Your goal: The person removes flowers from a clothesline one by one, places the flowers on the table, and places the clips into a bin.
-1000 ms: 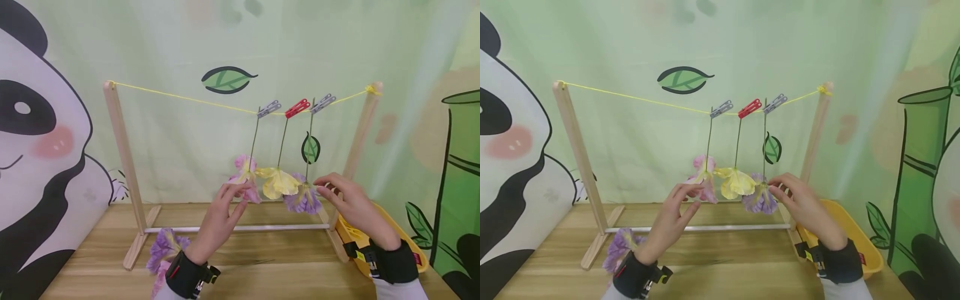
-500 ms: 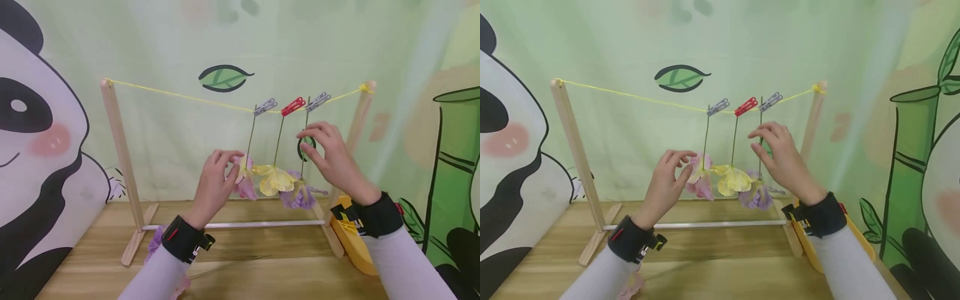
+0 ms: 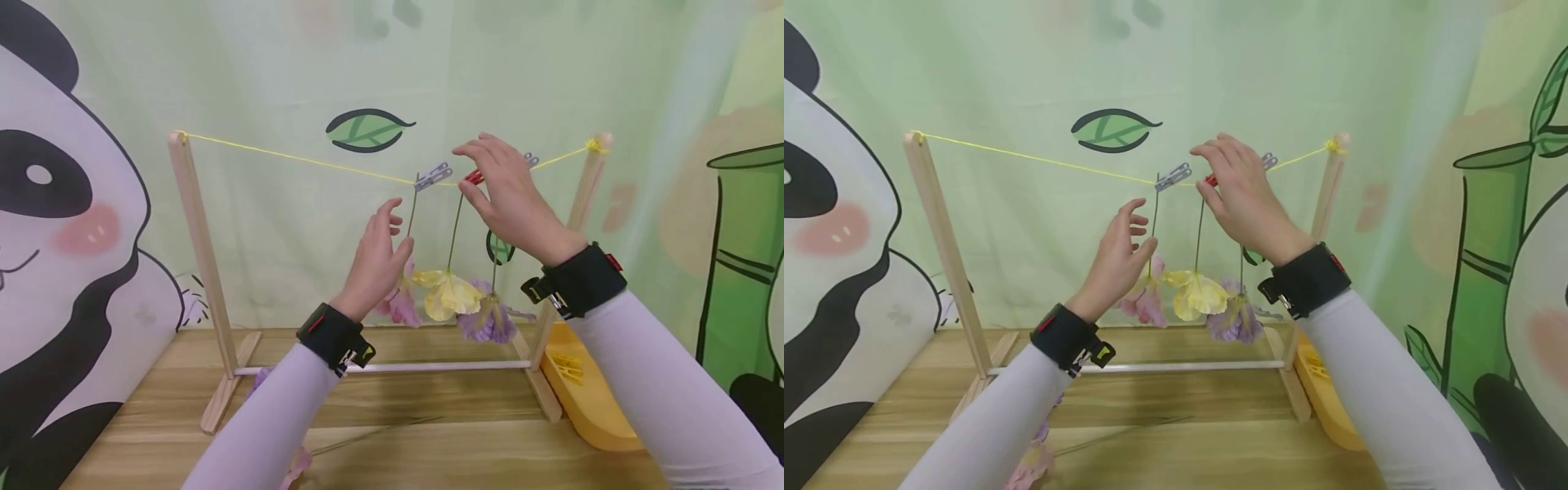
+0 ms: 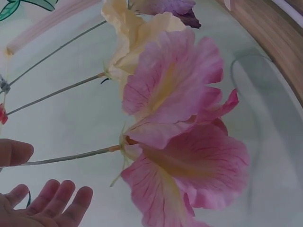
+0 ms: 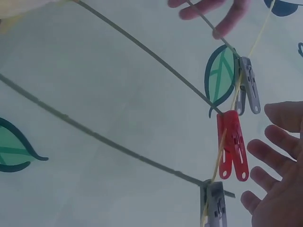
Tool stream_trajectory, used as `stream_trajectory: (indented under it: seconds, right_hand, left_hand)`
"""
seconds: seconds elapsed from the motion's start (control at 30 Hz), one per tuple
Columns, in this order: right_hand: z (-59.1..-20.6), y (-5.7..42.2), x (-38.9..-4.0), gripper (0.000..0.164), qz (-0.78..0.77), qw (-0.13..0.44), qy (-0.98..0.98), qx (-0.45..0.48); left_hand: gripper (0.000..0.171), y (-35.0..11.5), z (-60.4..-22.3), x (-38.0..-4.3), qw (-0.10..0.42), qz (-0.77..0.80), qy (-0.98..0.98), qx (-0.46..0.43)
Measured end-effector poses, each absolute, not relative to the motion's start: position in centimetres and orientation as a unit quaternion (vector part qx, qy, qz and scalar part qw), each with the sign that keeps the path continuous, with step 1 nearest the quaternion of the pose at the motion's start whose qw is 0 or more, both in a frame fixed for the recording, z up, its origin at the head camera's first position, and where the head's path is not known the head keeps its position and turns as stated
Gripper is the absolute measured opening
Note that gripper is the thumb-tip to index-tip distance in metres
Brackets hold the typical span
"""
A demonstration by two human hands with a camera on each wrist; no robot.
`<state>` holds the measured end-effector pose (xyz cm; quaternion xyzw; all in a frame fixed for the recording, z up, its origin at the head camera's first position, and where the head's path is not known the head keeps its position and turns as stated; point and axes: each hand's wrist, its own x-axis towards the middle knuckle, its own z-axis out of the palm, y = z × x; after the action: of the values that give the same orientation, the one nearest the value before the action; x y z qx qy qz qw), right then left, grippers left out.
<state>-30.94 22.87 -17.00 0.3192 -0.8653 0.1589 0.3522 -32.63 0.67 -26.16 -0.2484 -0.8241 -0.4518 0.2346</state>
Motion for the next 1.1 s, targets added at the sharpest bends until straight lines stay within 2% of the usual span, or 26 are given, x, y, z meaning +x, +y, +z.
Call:
stream_trajectory:
  seconds: [0.23,0.5,0.77,0.93,1.1]
  right_hand:
    - [-15.7,21.8,-31.8,0.045,0.12,0.304,-0.891,0.315]
    - [-15.2,21.4,-32.2,0.043,0.095,0.285,-0.899,0.32]
    - [-14.5,20.9,-32.5,0.028,0.087,0.276,-0.902,0.321]
    - [-14.0,20.7,-32.8,0.027,0.092,0.263,-0.909,0.31]
    - [-13.9,20.4,-33.1,0.016,0.128,0.262,-0.906,0.308]
  left_hand:
    - [0.059,0.9,-26.2,-33.4,0.227,-0.454,-0.825,-0.249]
    - [0.056,1.5,-26.0,-33.7,0.252,-0.383,-0.855,-0.24]
    - [0.04,1.4,-26.0,-33.5,0.29,-0.387,-0.839,-0.249]
    - [0.039,1.4,-25.9,-33.5,0.298,-0.396,-0.831,-0.251]
    - [0.038,1.7,-26.0,-33.4,0.302,-0.396,-0.83,-0.249]
